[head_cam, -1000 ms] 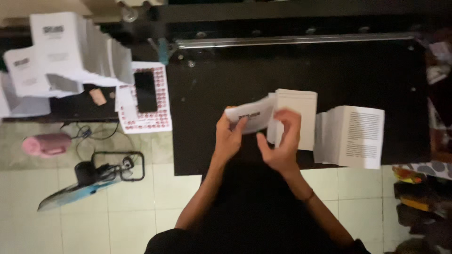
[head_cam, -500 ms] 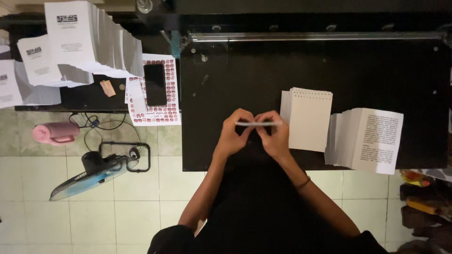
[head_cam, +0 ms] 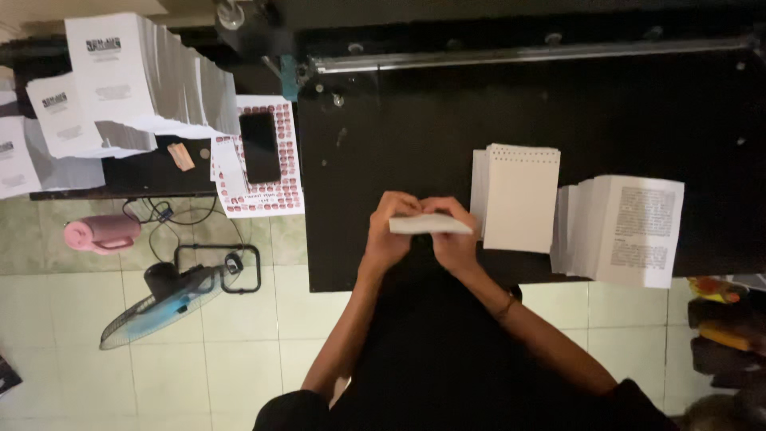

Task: The person places sheets of paper into a manual binding machine, pulls down the lever to staple them, and then removes the bound document. This process is repeated multiple times with different stacks of paper.

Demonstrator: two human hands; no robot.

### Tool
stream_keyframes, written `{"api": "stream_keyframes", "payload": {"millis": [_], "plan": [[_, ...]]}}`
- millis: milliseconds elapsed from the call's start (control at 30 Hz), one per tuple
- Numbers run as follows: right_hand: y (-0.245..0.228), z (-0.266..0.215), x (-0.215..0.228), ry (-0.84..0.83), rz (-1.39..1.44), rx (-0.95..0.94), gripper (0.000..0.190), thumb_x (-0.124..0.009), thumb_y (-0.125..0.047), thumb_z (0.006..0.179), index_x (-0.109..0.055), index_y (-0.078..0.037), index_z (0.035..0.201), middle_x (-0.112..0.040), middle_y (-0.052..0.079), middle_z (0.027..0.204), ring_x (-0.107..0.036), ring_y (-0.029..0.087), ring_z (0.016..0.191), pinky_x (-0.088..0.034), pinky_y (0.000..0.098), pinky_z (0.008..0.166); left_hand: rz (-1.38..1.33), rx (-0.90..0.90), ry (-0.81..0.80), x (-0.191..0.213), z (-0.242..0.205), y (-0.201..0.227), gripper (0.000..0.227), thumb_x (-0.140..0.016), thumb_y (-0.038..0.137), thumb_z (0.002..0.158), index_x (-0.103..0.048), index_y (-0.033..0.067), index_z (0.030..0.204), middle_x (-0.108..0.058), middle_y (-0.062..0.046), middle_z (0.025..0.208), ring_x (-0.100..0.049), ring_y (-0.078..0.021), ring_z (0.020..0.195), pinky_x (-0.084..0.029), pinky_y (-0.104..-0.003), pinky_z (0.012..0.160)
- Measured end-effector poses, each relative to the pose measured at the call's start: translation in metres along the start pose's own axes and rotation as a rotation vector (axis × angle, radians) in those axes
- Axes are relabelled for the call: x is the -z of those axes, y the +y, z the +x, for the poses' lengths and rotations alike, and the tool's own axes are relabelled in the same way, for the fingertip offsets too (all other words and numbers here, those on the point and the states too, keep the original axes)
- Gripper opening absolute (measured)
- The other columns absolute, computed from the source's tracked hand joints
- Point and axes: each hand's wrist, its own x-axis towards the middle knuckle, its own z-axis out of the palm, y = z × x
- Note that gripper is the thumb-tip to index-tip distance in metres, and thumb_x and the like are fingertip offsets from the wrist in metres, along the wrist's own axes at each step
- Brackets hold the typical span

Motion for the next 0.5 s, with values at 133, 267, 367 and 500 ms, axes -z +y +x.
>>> {"api": "stream_keyframes", "payload": {"millis": [133, 267, 367, 500], "plan": [[0.047, 0.002, -0.003, -0.009, 0.051, -0.064, 0.019, -0.072, -0.020, 0.097, -0.068, -0.003, 0.091, -0.076, 0.016, 0.090, -0.074, 0.028, 0.090, -0.056, 0.0448, 0.087, 0.008, 0.056, -0.013, 0.004, 0.010, 0.000, 0.018, -0.070, -0.015, 0.084, -0.062, 0.0015, 0.086, -0.070, -0.017, 0.090, -0.068, -0.0378, 0.090, -0.052, -0.046, 0.085], [0.040, -0.008, -0.002, -0.010, 0.014, -0.094, 0.007, -0.069, 0.004, 0.090, -0.068, -0.002, 0.093, -0.076, 0.018, 0.091, -0.072, 0.026, 0.094, -0.054, 0.0443, 0.089, 0.026, -0.001, -0.032, 0.004, 0.010, 0.029, 0.023, -0.080, -0.010, 0.078, -0.067, 0.0068, 0.087, -0.072, -0.011, 0.094, -0.069, -0.0341, 0.093, -0.053, -0.044, 0.088], [0.031, 0.000, 0.000, -0.020, -0.039, -0.085, 0.015, -0.064, 0.011, 0.089, -0.068, -0.001, 0.097, -0.076, 0.019, 0.092, -0.071, 0.026, 0.093, -0.053, 0.0447, 0.087, -0.013, 0.020, 0.022, -0.004, 0.015, 0.030, 0.021, -0.080, -0.008, 0.080, -0.065, 0.0061, 0.084, -0.073, -0.011, 0.091, -0.071, -0.0311, 0.089, -0.054, -0.039, 0.083], [0.008, -0.010, 0.011, -0.034, -0.256, -0.030, 0.018, -0.066, 0.007, 0.088, -0.072, -0.005, 0.100, -0.078, 0.014, 0.087, -0.074, 0.033, 0.080, -0.056, 0.0421, 0.075, -0.041, 0.114, 0.068, 0.012, 0.019, 0.033, 0.024, -0.082, -0.003, 0.078, -0.060, 0.0055, 0.083, -0.074, -0.014, 0.088, -0.071, -0.0277, 0.079, -0.052, -0.039, 0.072]]}}
